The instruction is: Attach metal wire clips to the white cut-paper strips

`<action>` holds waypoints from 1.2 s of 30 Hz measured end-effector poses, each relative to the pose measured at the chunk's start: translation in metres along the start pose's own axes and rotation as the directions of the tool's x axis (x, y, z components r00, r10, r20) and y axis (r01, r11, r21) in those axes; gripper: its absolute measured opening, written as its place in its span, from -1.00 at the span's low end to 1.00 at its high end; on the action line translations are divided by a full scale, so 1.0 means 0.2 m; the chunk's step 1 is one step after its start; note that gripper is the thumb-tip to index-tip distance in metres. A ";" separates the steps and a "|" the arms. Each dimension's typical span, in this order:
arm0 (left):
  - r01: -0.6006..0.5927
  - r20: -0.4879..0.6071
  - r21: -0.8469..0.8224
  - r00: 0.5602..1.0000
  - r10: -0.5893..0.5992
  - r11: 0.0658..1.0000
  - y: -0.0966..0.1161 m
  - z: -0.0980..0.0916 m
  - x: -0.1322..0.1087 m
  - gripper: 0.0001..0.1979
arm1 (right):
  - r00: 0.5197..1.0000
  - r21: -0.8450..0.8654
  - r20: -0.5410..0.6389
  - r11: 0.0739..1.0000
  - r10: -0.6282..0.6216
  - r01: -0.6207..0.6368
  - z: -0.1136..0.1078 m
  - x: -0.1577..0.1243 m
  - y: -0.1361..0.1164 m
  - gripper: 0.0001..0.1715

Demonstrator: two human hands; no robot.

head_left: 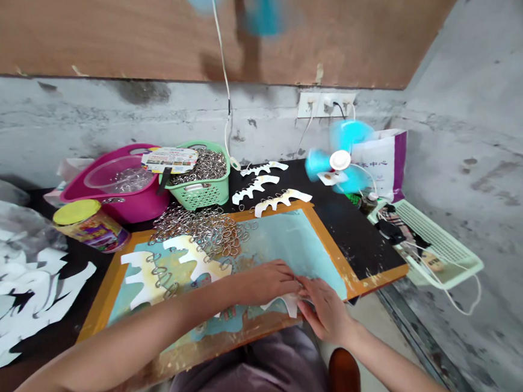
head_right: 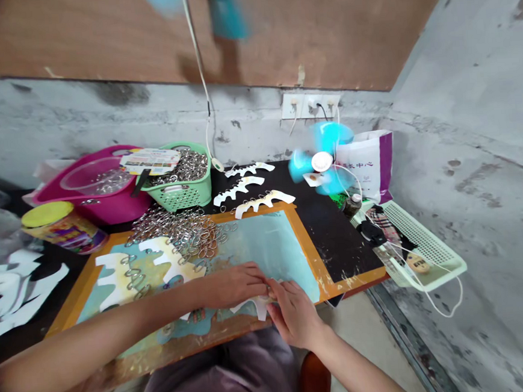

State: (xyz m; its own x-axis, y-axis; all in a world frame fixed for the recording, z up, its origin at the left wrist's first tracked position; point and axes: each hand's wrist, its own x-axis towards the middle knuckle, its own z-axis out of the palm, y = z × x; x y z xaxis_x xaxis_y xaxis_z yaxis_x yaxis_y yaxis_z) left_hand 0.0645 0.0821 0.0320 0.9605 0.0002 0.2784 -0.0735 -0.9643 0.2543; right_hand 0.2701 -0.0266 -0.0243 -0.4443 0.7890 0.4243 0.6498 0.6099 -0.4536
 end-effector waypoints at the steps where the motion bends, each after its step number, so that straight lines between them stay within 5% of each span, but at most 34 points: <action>1: 0.029 0.005 -0.025 1.000 -0.029 0.999 0.00 0.01 0.00 -0.81 | 1.000 0.002 0.004 1.000 0.007 -0.007 0.00 0.00 0.00 -0.33; 6: 0.192 0.027 -0.092 0.981 -0.190 0.977 -0.01 0.04 0.00 -0.84 | 0.999 0.023 0.000 0.999 0.049 -0.049 -0.01 0.00 -0.01 -0.35; 14: 0.171 -0.011 0.046 0.985 -0.170 0.984 0.00 0.05 -0.02 -0.85 | 0.996 0.074 -0.010 0.994 0.084 -0.083 -0.01 0.01 -0.02 -0.51; 21: -0.055 -0.010 0.339 0.998 0.062 0.939 0.05 0.08 -0.09 -0.76 | 0.997 0.023 0.012 0.996 0.082 -0.082 -0.02 0.02 -0.03 -0.65; 31: 0.220 -0.181 0.351 0.970 -0.165 0.910 0.16 0.15 -0.18 -0.87 | 0.990 -0.139 0.137 0.990 0.041 -0.022 -0.01 0.09 -0.07 -0.53; 36: 0.219 -0.209 0.369 0.967 -0.148 0.903 0.17 0.17 -0.17 -0.83 | 0.984 -0.115 0.145 0.989 0.106 -0.090 0.00 0.11 -0.08 -0.63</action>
State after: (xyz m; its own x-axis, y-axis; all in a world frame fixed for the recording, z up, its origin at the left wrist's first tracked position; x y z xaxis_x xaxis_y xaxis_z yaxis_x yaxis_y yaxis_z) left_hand 0.0376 0.0410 -0.0001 0.8831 0.1987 0.4250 0.2425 -0.9688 -0.0509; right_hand 0.2492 -0.0192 -0.0073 -0.4571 0.8519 0.2558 0.7537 0.5236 -0.3971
